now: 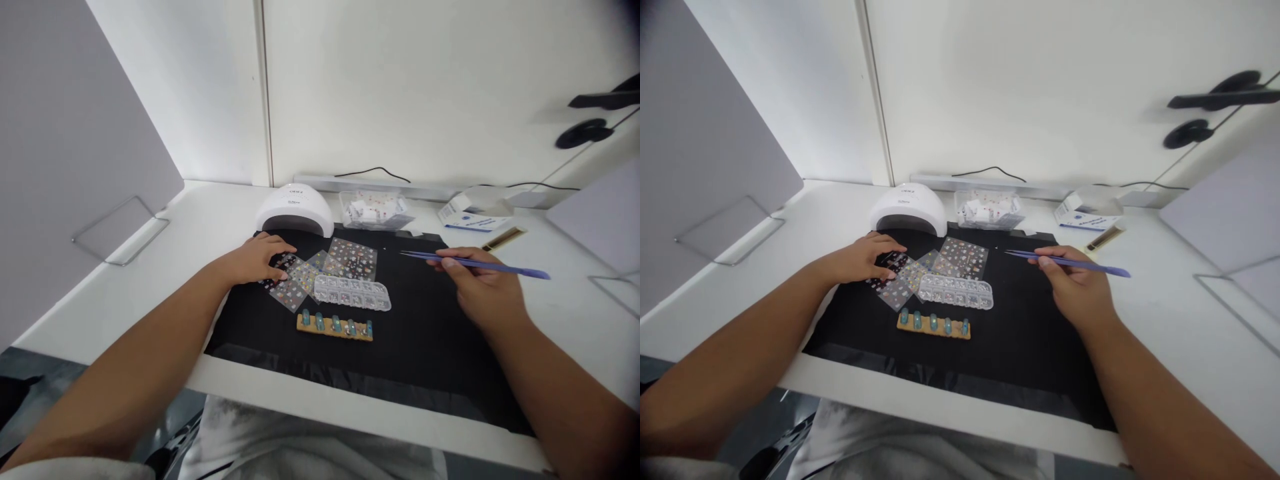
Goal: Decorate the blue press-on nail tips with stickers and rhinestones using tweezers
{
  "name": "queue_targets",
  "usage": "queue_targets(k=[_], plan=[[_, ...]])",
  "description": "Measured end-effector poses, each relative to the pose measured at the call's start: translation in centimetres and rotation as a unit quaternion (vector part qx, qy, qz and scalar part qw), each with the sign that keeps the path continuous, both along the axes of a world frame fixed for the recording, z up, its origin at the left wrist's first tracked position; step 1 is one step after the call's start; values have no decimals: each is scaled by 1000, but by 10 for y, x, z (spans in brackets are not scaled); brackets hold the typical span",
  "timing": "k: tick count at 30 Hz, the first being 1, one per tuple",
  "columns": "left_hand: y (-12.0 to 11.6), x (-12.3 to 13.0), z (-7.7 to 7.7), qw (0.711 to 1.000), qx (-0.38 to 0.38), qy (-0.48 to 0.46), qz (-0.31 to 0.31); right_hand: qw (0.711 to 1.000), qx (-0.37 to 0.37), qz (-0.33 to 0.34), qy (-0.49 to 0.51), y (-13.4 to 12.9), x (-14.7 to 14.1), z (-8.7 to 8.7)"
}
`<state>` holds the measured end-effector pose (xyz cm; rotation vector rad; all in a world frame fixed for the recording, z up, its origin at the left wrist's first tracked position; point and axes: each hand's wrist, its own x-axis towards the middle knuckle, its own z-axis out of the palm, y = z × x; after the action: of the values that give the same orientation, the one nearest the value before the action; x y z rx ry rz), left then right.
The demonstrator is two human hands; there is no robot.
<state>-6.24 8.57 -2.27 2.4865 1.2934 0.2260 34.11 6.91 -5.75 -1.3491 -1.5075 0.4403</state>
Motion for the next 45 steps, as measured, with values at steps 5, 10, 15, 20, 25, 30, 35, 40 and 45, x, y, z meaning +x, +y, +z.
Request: queue_targets(k=[5,10,15,20,25,30,35,40,45], plan=[[1,-1,-2,1000,3,-5,-5,1000,-21,-4,18,-2,-2,2],[1,-1,-1,1000,5,-9,-10,999,-24,-4,29,-2,-2,2],[2,-5,-2,998,-8,-58,-4,999,-22,-1,30,-3,-3,4],[4,-7,-6,993,29,-107,33,1000,-18,-5,25,-4,-4,6],[3,-2,-5,990,62,-121,43,1000,-19,-1,16,-5,-3,6],[-5,4,1,996,32,-85,-6,1000,-15,1,10,-5,-3,6],[-12,10,6,997,-52,44,-28,1000,-11,0,4,-6,-4,8],[-13,13,10,994,-72,86,-12,1000,-10,1,-2,-8,-8,12],[-13,15,14,990,-88,106,-2,1000,-15,1,-6,-7,-7,11]])
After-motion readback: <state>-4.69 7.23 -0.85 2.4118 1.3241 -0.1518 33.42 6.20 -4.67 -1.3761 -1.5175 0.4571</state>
